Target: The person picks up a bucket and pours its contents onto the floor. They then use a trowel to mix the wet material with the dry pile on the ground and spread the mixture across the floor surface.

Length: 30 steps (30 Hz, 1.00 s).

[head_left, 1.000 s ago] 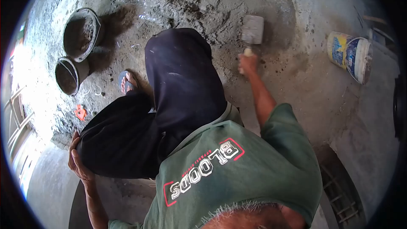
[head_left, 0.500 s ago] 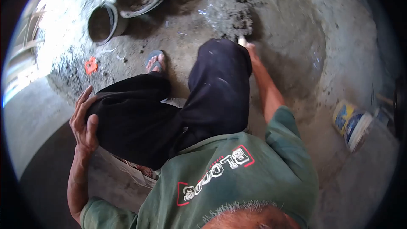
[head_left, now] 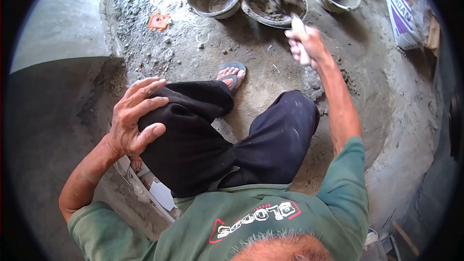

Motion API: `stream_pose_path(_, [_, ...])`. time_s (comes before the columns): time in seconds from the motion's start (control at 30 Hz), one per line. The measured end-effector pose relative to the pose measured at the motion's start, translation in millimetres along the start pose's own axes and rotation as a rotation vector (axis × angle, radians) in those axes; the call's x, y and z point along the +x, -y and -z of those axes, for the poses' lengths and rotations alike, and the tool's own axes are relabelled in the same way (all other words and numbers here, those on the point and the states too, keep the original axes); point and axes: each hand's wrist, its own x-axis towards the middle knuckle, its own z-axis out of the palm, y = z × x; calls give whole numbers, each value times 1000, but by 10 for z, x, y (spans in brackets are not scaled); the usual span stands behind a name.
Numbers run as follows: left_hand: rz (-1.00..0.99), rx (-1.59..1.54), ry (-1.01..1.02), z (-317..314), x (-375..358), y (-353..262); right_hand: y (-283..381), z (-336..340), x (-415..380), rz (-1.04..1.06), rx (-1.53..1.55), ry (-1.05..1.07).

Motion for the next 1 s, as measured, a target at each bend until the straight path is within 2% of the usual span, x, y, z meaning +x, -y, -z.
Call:
stream_pose_path(0.03, [14,4,-2,5,-25,2,84,-176,195,14,20,31])
stream_pose_path(0.17, [29,-23,-11,-5,-74,34,193,-941,891,170,-263,-8])
stream_pose_path(0.23, [29,-31,-17,-13,-63,21,124,-1234,1336,165,-724,-112])
stream_pose_path(0.3, [31,-54,-17,-33,-51,11,86,-1443,1489,316,-1261,-142])
stream_pose_path(0.37, [12,-52,-20,-47,-2,29,130,-1496,1508,165,-1440,-109])
stream_pose_path(0.43, [-7,-77,0,-27,36,0,37,-1375,1464,365,-1421,-151])
stream_pose_path(0.47, [14,-76,-14,-18,37,2,56,-1258,1318,580,-1433,-183])
stream_pose_path(0.5, [22,-89,-14,-25,59,-2,69,-1073,1156,552,-1342,-261])
stream_pose_path(0.53, [30,-95,-14,-28,91,-23,-31,-825,1111,665,-1350,-373])
stream_pose_path(0.57, [25,-103,-6,-28,110,-40,-46,-569,817,671,-1432,-485])
stream_pose_path(0.63, [-6,-124,-4,-67,117,-31,-287,97,320,765,-1311,-590])
stream_pose_path(0.7, [-46,-117,5,-80,110,70,-717,647,-187,823,-1208,-825])
stream_pose_path(0.73, [-104,-124,35,-91,99,132,-923,868,-525,744,-1267,-876])
stream_pose_path(0.77, [-98,-126,17,-87,104,209,-1171,1054,-847,667,-1244,-1020])
stream_pose_path(0.8, [-76,-125,17,-75,143,249,-1599,1314,-1033,457,-1314,-1128])
stream_pose_path(0.83, [-104,-124,98,-116,280,241,-1929,1400,-1336,215,-1137,-1226])
stream_pose_path(0.87, [-5,-58,64,-148,373,173,-2519,1195,-2049,112,-1095,-1203])
stream_pose_path(0.9, [88,71,-56,38,481,119,-2990,1044,-2459,102,-945,-1171])
stream_pose_path(0.93, [-47,-106,-150,129,712,-11,-2908,1436,-2269,219,-869,-1177])
stream_pose_path(0.97, [-217,-301,-216,247,986,-223,-2524,1525,-2188,321,-894,-1218])
stream_pose_path(1.0, [-264,-403,-254,364,1201,-556,-2444,1286,-2456,-31,-766,-1270])
